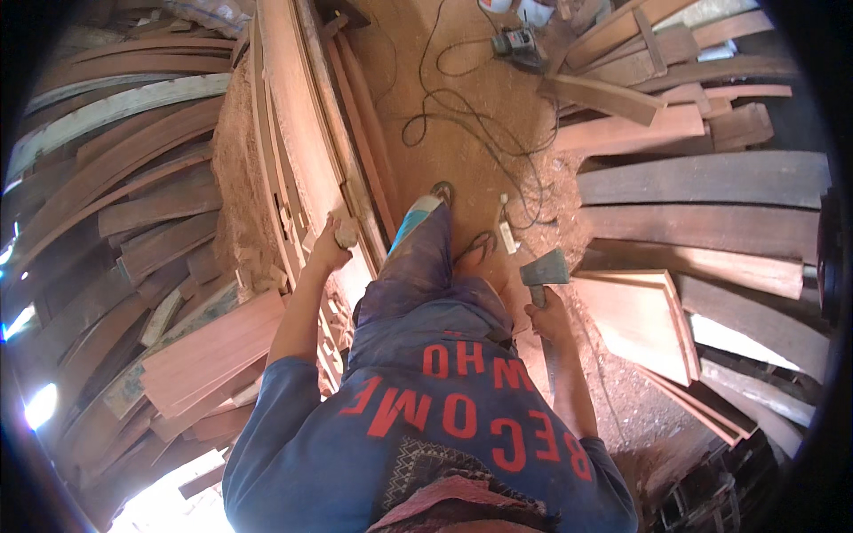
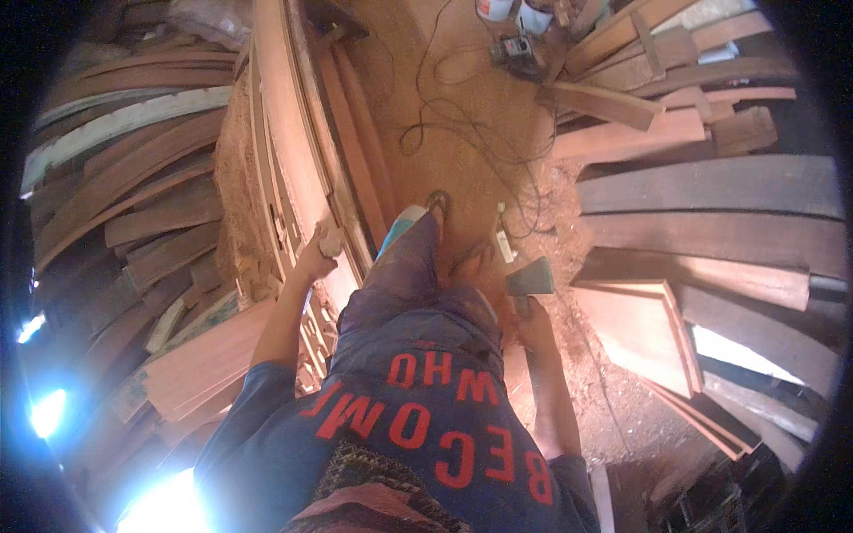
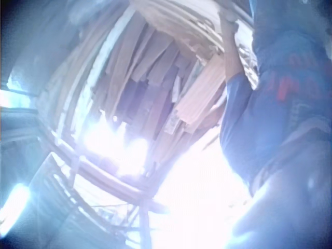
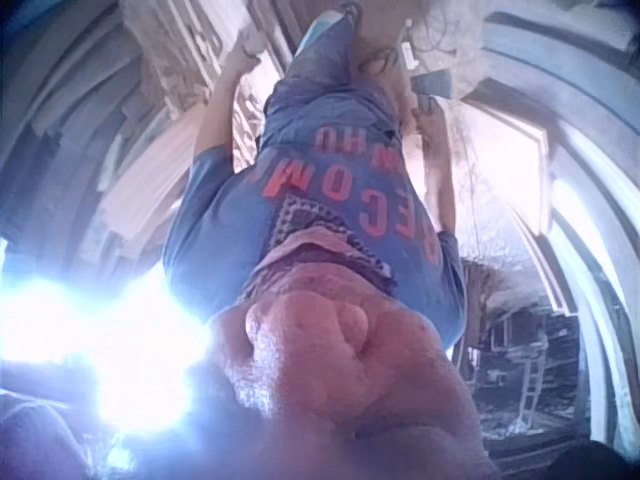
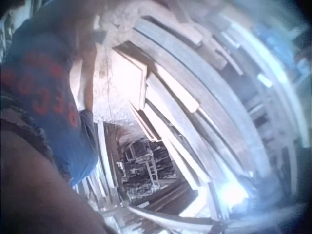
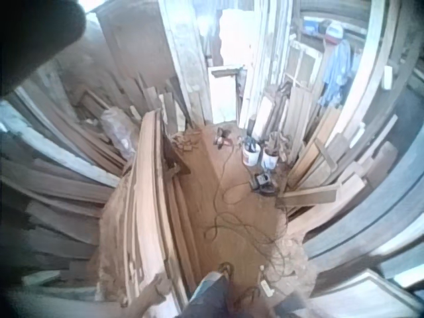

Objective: The person uses a chisel and a small round object to carve and shape a long wooden plank. They repeatedly strike the chisel with the round object to remove wood shavings, then scrape the surface and inspect the plank before moving it aside.

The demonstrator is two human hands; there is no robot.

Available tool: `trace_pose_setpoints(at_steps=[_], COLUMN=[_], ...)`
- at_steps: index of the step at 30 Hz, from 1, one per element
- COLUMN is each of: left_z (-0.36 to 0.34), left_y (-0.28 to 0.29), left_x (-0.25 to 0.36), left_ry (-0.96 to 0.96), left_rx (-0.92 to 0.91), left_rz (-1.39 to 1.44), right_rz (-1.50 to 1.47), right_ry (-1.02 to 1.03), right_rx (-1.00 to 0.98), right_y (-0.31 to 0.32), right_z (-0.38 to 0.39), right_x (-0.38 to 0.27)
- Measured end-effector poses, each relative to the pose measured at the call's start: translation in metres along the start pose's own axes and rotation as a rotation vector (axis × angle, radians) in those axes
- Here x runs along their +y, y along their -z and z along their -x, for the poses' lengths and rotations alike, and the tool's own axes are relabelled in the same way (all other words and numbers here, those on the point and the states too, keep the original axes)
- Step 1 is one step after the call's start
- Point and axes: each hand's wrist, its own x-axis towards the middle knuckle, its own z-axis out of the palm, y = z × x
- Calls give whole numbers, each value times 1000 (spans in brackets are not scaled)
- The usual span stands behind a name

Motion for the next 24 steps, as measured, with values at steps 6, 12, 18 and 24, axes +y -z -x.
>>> trace_pose_setpoints(at_steps=[6,12,18,24], left_z=[5,-1,-16,-103], left_y=[4,5,52,194], left_x=[7,7,6,70], left_ry=[65,83,99,30], left_rx=[-37,-60,-249,-82], left_rz=[-58,6,108,276], right_rz=[32,84,333,270], right_ry=[90,202,304,283], right_rx=[-23,-69,-142,-216], right_y=[21,30,18,17], right_z=[-56,-136,-210,-263], right_x=[-112,-221,-313,-439])
